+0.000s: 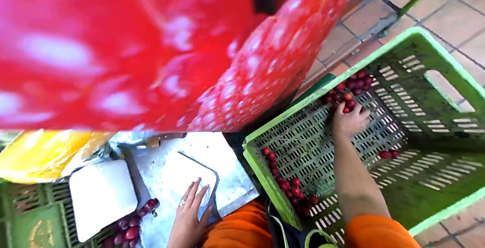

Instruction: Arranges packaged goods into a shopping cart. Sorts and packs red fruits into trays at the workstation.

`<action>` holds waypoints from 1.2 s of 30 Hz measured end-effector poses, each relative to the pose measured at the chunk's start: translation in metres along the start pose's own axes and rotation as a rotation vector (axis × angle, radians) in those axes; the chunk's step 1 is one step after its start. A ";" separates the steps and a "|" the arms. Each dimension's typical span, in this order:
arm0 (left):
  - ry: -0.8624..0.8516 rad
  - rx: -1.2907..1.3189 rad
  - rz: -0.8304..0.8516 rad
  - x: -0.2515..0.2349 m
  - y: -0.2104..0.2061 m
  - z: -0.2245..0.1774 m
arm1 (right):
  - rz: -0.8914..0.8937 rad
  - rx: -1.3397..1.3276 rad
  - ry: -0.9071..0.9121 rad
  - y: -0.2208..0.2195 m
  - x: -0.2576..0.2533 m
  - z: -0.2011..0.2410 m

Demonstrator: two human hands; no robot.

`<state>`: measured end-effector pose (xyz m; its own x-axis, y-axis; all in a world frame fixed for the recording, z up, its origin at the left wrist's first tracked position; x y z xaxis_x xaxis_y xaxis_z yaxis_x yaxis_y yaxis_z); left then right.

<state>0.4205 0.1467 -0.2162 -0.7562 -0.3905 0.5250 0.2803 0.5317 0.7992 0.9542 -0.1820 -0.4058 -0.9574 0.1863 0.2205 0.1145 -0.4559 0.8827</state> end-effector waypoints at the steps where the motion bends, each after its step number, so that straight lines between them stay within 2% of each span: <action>1: 0.000 0.005 0.007 -0.001 0.000 -0.001 | 0.051 -0.009 0.005 0.002 0.001 0.003; 3: 0.013 0.022 0.042 0.001 0.002 -0.001 | 0.172 -0.046 0.000 0.002 -0.005 0.005; 5: 0.045 0.051 0.092 0.001 0.003 0.002 | 0.218 -0.060 -0.007 -0.006 -0.021 0.000; 7: 0.075 0.080 0.135 0.001 0.003 0.003 | 0.190 0.000 0.024 -0.010 -0.020 0.002; 9: 0.076 0.102 0.145 0.002 0.001 0.003 | 0.168 0.089 0.104 -0.009 0.007 0.016; 12: 0.063 0.094 0.113 0.002 0.002 0.003 | 0.109 0.194 0.269 -0.027 0.029 0.033; 14: 0.060 0.087 0.085 0.003 0.001 0.002 | 0.121 0.230 0.314 -0.034 0.029 0.040; 19: 0.059 0.070 0.016 0.004 0.002 -0.002 | 0.224 0.266 0.307 -0.036 0.003 0.051; 22: 0.055 0.044 0.034 0.004 0.001 -0.003 | 0.299 0.251 0.333 -0.034 -0.007 0.054; 25: 0.021 0.027 0.032 0.010 0.000 0.001 | 0.331 0.238 0.352 -0.027 -0.003 0.055; 27: 0.008 0.031 0.049 0.016 0.000 0.006 | 0.370 0.131 0.340 -0.009 0.005 0.057; 29: -0.014 0.056 0.065 0.026 0.000 0.013 | 0.453 -0.068 0.339 0.023 0.034 0.070; 31: -0.071 0.092 0.054 0.034 -0.002 0.020 | 0.602 -0.211 0.402 0.068 0.091 0.096; 34: -0.226 0.161 -0.024 0.035 -0.003 0.028 | 0.948 -0.423 0.701 0.126 0.215 0.152; 36: -0.348 0.183 -0.047 0.032 -0.002 0.029 | 1.177 -0.489 0.918 0.134 0.304 0.184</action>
Point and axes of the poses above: each hand's wrist, its own x-axis away from the middle knuckle, its own y-axis out of the back of the hand, z = x × y, the point moved 8 cm from there along -x, towards the middle knuckle, and after that the axes turned 13 degrees about z, right-handed, at the moved point
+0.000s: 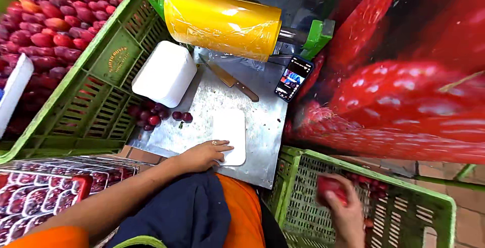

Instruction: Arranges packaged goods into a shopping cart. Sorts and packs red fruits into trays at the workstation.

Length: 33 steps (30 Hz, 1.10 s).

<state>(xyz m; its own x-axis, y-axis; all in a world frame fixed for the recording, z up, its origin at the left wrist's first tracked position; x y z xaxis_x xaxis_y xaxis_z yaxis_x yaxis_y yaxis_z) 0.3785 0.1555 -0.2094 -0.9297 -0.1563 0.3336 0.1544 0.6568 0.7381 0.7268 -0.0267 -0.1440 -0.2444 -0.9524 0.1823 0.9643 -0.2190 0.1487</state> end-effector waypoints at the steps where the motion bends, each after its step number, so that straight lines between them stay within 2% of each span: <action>1: -0.056 -0.007 0.000 -0.001 0.001 0.001 | 0.123 -0.029 0.066 -0.042 -0.012 0.015; 3: -0.115 -0.028 -0.009 -0.001 0.004 0.002 | 0.300 -0.060 0.128 -0.126 -0.043 0.021; 5: -0.108 -0.064 -0.066 0.005 0.008 0.004 | 0.320 0.073 0.117 -0.193 -0.075 0.010; 8: -0.082 0.041 -0.237 0.024 0.015 0.015 | 0.275 0.532 0.258 -0.259 -0.104 0.005; 10: -0.015 0.206 -0.353 0.035 0.018 0.031 | 0.251 0.732 0.371 -0.282 -0.113 0.002; 13: 0.139 0.393 -0.425 0.046 0.015 0.053 | 0.228 0.911 0.433 -0.293 -0.118 -0.001; 15: 0.150 0.461 -0.375 0.046 0.008 0.058 | 0.252 0.985 0.402 -0.297 -0.120 -0.002; 17: 0.129 0.473 -0.312 0.041 0.000 0.057 | 0.284 1.035 0.297 -0.297 -0.119 -0.003; 21: 0.107 0.443 -0.332 0.040 0.001 0.056 | 0.355 1.087 0.095 -0.291 -0.109 -0.001; 24: 0.082 0.408 -0.374 0.040 0.009 0.052 | 0.408 1.079 -0.012 -0.283 -0.100 0.001; 29: 0.027 0.350 -0.332 0.030 0.011 0.044 | 0.387 1.005 -0.137 -0.266 -0.092 0.000; 33: -0.006 0.439 -0.279 0.025 0.009 0.042 | 0.380 0.918 -0.130 -0.257 -0.083 -0.004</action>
Point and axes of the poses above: each hand's wrist, its own x-axis away from the middle knuckle, its own y-axis out of the back of the hand, z = x × y, the point moved 8 cm from there along -x, towards the middle knuckle, and after that the axes turned 13 degrees about z, right-handed, at the moved point
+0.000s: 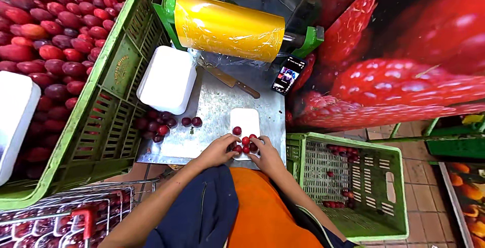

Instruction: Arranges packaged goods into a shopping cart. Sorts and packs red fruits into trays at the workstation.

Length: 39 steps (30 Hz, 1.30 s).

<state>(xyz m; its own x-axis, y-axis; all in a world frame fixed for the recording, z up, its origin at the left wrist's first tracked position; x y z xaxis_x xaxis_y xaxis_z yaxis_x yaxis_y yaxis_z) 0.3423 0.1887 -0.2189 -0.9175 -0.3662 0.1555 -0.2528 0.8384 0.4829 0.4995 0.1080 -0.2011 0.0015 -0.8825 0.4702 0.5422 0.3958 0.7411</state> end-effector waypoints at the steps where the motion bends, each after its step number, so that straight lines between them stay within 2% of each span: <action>1: -0.004 0.013 0.006 0.000 0.000 0.000 | -0.003 -0.019 0.012 0.000 0.002 -0.002; 4: -0.004 0.056 -0.013 0.000 0.003 0.005 | -0.015 -0.043 0.051 0.000 0.002 -0.009; 14: 0.054 0.092 -0.320 0.008 0.033 0.010 | 0.054 -0.193 0.098 0.010 -0.003 -0.023; 21: 0.110 -0.088 -0.102 -0.023 0.025 0.008 | -0.035 -0.288 0.105 0.026 -0.013 -0.028; 27: 0.153 -0.037 0.064 -0.021 0.008 0.005 | 0.052 -0.236 0.199 0.019 -0.031 -0.022; 31: 0.150 -0.061 0.117 -0.019 0.001 -0.001 | 0.041 -0.261 0.187 0.022 -0.026 -0.026; 36: 0.161 -0.154 0.073 -0.022 0.007 -0.002 | 0.074 -0.310 0.186 0.018 -0.022 -0.032; 39: 0.137 -0.188 0.106 -0.031 0.005 -0.007 | 0.036 -0.326 0.162 0.017 -0.020 -0.034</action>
Point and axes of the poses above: each hand's wrist, its own x-axis away from the middle knuckle, its own y-axis out of the back of the hand, z = x × y, the point moved 8 cm from there along -x, towards the middle knuckle, and after that the axes turned 13 degrees about z, right-handed, at the moved point
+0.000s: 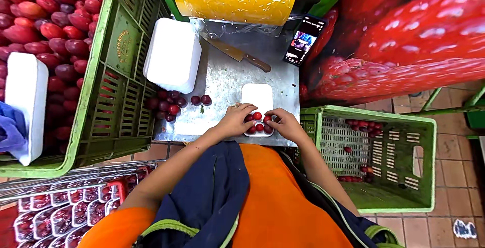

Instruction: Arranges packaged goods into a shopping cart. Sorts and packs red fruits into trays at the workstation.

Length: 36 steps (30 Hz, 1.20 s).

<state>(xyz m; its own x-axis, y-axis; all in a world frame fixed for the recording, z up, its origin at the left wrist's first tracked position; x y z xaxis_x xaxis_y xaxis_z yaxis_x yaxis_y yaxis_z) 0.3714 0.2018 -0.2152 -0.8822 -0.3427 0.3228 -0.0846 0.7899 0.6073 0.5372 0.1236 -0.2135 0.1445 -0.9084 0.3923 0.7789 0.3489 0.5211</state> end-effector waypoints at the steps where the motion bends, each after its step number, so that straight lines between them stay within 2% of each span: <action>1: -0.017 -0.007 0.009 -0.003 -0.001 -0.003 | -0.019 0.009 -0.008 0.000 0.001 0.001; 5: -0.022 -0.037 0.037 -0.011 -0.005 -0.008 | -0.138 0.140 -0.040 0.006 0.001 0.008; 8: 0.026 -0.039 0.013 -0.014 -0.004 -0.002 | -0.214 0.119 -0.043 0.015 -0.004 0.005; 11: 0.045 -0.037 0.005 -0.015 -0.003 -0.001 | -0.115 0.129 -0.087 0.015 -0.013 -0.001; 16: 0.034 -0.035 -0.009 -0.015 -0.004 0.001 | 0.132 0.364 -0.259 0.003 -0.027 0.016; 21: 0.029 -0.040 -0.005 -0.015 -0.003 -0.002 | 0.267 0.523 -0.412 -0.007 -0.038 0.030; 29: 0.025 -0.036 0.005 -0.014 -0.005 0.001 | 0.243 0.594 -0.495 -0.012 -0.040 0.033; 36: 0.005 -0.035 0.012 -0.012 -0.006 -0.001 | 0.266 0.584 -0.368 -0.017 -0.041 0.028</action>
<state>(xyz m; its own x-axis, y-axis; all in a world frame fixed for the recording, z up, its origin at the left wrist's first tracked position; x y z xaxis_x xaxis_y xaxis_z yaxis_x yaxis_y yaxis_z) 0.3825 0.2004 -0.2223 -0.8805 -0.3364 0.3340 -0.0580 0.7756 0.6285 0.5008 0.1616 -0.2168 -0.0105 -0.6758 0.7370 0.2797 0.7056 0.6511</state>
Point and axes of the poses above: each hand's wrist, its own x-axis away from the middle knuckle, its own y-axis out of the back of the hand, z = x × y, the point moved 8 cm from there along -x, towards the middle knuckle, and after that the axes turned 13 degrees about z, right-handed, at the moved point
